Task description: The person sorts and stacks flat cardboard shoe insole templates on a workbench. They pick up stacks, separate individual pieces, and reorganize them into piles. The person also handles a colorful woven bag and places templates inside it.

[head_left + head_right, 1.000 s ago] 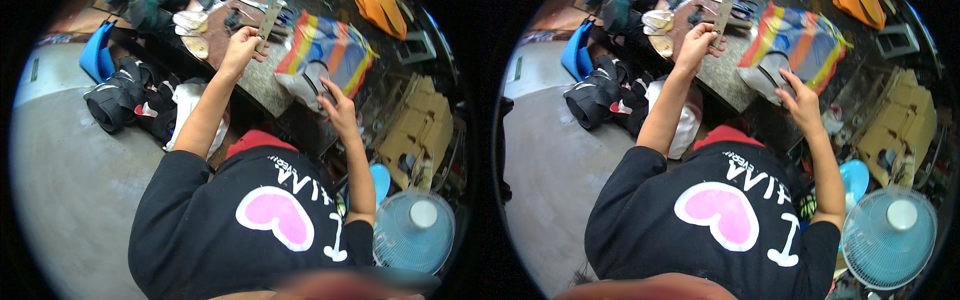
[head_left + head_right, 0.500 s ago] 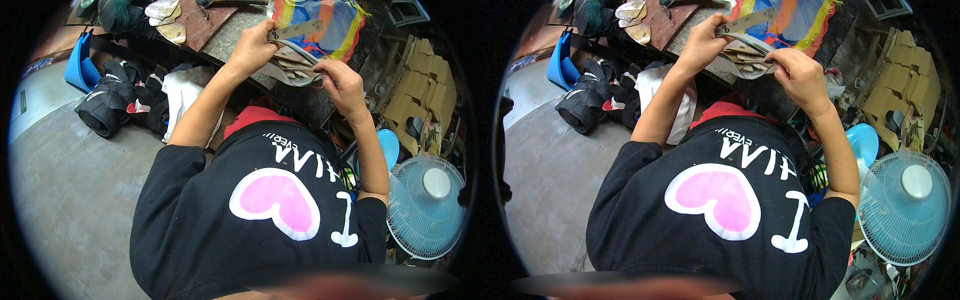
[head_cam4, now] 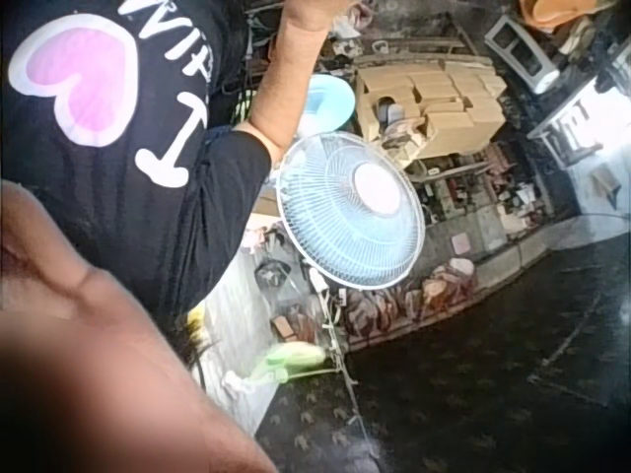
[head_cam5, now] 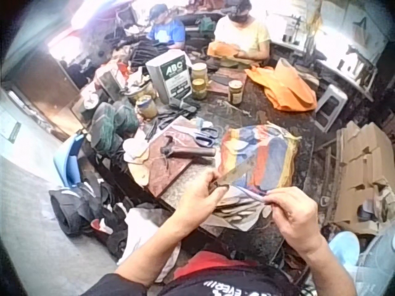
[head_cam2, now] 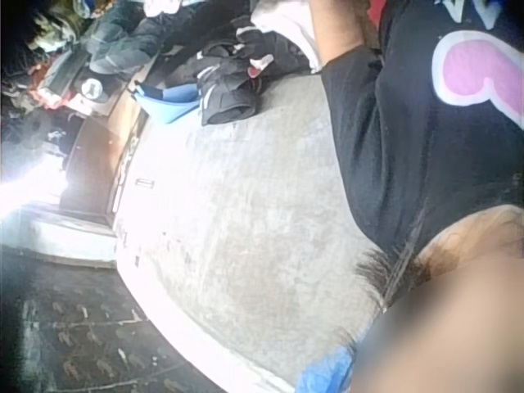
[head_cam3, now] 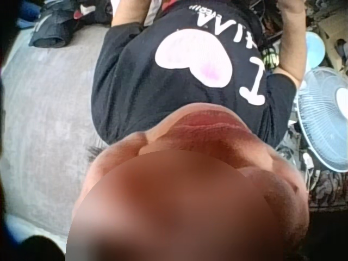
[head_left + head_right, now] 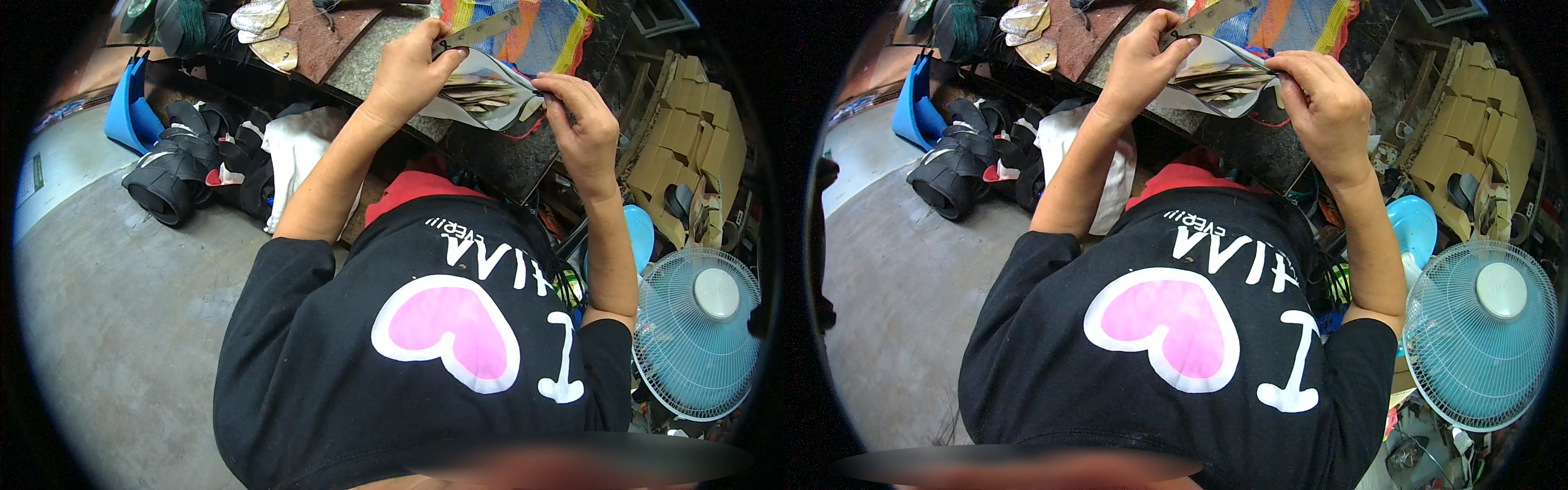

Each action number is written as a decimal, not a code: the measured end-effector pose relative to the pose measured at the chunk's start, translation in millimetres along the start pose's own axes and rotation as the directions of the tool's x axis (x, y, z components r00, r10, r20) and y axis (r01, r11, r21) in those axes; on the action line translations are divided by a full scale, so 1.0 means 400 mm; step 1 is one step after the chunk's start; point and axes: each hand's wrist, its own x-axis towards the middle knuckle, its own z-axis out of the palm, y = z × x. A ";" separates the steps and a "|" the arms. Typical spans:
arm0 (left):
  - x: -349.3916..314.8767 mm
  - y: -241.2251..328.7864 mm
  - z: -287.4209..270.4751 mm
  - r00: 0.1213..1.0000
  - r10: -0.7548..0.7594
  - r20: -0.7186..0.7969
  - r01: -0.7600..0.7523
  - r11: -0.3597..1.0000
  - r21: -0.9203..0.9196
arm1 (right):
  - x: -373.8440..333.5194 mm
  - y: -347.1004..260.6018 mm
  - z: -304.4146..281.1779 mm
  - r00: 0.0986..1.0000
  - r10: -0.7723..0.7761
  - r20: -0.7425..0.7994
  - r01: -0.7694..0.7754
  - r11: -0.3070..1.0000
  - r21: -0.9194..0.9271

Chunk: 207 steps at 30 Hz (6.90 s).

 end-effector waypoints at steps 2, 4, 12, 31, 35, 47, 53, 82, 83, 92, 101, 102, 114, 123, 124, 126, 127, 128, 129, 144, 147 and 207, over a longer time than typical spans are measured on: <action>-0.005 0.006 0.003 0.999 0.031 -0.025 -0.030 0.999 0.027 | -0.007 -0.002 0.000 0.999 0.043 0.008 -0.043 0.999 0.005; -0.009 0.012 0.006 1.000 0.016 -0.026 -0.015 1.000 0.027 | -0.008 -0.005 -0.005 0.998 0.045 0.033 -0.045 0.999 -0.007; -0.025 0.030 0.018 1.000 -0.013 0.006 0.013 1.000 -0.011 | -0.017 -0.074 -0.006 0.991 -0.082 0.107 0.068 0.990 0.125; -0.033 0.014 0.037 1.000 0.021 0.011 -0.021 0.999 0.032 | 0.006 -0.002 0.250 0.800 0.223 0.557 0.046 0.903 -0.428; -0.024 -0.008 0.033 1.000 0.022 -0.008 -0.022 1.000 -0.010 | 0.016 0.009 0.279 0.776 0.262 0.574 0.042 0.886 -0.461; -0.056 -0.012 0.018 0.999 0.015 0.030 -0.015 1.000 0.025 | -0.040 0.002 0.204 0.831 0.163 0.531 0.088 0.905 -0.416; -0.083 -0.002 0.011 0.994 -0.043 0.103 0.044 0.999 -0.009 | -0.076 -0.010 0.184 0.838 0.206 0.505 0.045 0.897 -0.440; -0.073 0.011 0.016 0.999 0.031 0.045 -0.030 0.999 -0.025 | -0.114 0.006 0.032 0.994 -0.034 0.101 0.014 0.981 0.193; -0.073 0.012 0.014 0.998 0.026 0.050 -0.025 0.999 -0.023 | -0.113 0.006 0.031 0.995 -0.050 0.089 0.034 0.984 0.174; -0.067 0.029 0.000 0.995 -0.066 0.080 0.062 0.997 0.048 | -0.101 -0.008 0.018 0.828 0.527 0.193 -0.559 0.743 0.369; -0.065 0.023 0.007 0.999 0.044 0.026 -0.044 0.999 -0.011 | -0.100 0.002 0.019 0.781 0.578 0.237 -0.612 0.632 0.474; -0.065 0.022 0.007 0.999 0.035 0.033 -0.035 0.999 -0.006 | -0.100 0.003 0.019 0.780 0.577 0.243 -0.615 0.632 0.471; -0.071 0.025 -0.005 0.993 -0.032 0.116 0.029 0.999 0.021 | -0.096 0.000 0.013 0.776 0.571 0.269 -0.619 0.607 0.498; -0.086 0.031 -0.002 0.984 0.019 0.176 -0.027 0.999 0.043 | -0.070 -0.004 0.056 0.997 -0.017 0.081 0.012 0.998 0.068; -0.082 0.029 -0.003 0.980 0.056 0.189 -0.065 0.997 0.042 | -0.065 -0.002 0.066 0.997 -0.015 0.072 0.009 0.997 0.082; -0.076 0.025 -0.002 0.973 0.109 0.203 -0.119 0.992 0.036 | -0.057 -0.002 0.080 0.995 0.047 0.084 -0.058 0.991 0.124; -0.073 0.025 0.000 0.971 0.127 0.204 -0.136 0.990 0.032 | -0.052 -0.001 0.083 0.997 0.044 0.057 -0.053 0.986 0.160; -0.072 0.026 0.003 0.969 0.123 0.214 -0.134 0.990 0.036 | -0.042 0.001 0.087 0.999 0.032 0.032 -0.038 0.979 0.201; -0.073 0.028 0.007 0.967 0.169 0.191 -0.187 0.979 0.082 | -0.034 0.000 0.089 1.000 0.028 0.001 -0.027 0.967 0.254; -0.087 0.037 0.013 0.977 0.207 0.056 -0.215 0.951 0.221 | -0.104 -0.081 0.017 0.873 -0.108 0.475 0.208 0.965 -0.162; -0.089 0.039 0.019 0.987 0.160 -0.006 -0.154 0.959 0.237 | -0.112 -0.085 0.011 0.845 -0.118 0.521 0.235 0.958 -0.163; -0.054 0.011 0.020 0.991 0.123 0.051 -0.128 0.986 0.106 | -0.145 0.013 -0.034 0.906 -0.307 0.290 0.314 0.949 0.024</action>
